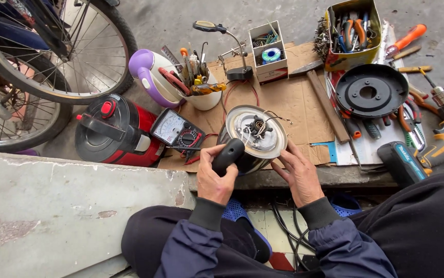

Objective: Repairing an electrical heating element by manipulating wires with pliers and testing with a multimeter.

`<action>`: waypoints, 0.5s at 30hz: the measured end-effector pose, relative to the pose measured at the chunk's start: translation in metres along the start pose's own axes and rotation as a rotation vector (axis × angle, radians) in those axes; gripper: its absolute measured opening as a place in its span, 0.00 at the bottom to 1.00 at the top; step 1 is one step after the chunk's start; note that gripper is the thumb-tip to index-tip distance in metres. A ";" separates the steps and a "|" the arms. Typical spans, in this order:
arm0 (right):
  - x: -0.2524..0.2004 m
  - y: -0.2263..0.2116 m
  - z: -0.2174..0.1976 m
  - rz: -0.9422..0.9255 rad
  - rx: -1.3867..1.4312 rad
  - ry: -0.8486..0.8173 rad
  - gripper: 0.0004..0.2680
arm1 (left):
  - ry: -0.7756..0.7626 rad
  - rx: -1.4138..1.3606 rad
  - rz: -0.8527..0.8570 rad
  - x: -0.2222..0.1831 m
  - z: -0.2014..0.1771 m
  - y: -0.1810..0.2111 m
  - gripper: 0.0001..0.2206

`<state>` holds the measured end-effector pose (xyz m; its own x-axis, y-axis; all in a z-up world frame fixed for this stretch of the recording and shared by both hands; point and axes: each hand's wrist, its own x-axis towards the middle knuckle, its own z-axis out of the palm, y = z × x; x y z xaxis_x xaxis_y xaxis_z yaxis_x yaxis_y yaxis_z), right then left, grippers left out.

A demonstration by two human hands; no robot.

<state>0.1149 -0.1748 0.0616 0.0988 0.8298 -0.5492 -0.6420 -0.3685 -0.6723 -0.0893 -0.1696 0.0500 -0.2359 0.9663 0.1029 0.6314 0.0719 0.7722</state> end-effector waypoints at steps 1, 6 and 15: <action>0.001 -0.001 0.000 0.000 0.000 -0.003 0.25 | 0.003 0.001 0.001 0.000 0.003 -0.001 0.23; 0.016 0.010 -0.014 -0.093 -0.031 0.033 0.25 | 0.166 -0.219 -0.037 -0.001 0.030 -0.013 0.13; 0.013 0.009 0.002 -0.087 -0.167 0.051 0.27 | 0.345 -0.272 -0.232 0.015 0.055 -0.027 0.20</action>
<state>0.1090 -0.1662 0.0493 0.1900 0.8409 -0.5068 -0.4946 -0.3639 -0.7893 -0.0693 -0.1430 -0.0041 -0.6075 0.7908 0.0748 0.3283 0.1642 0.9302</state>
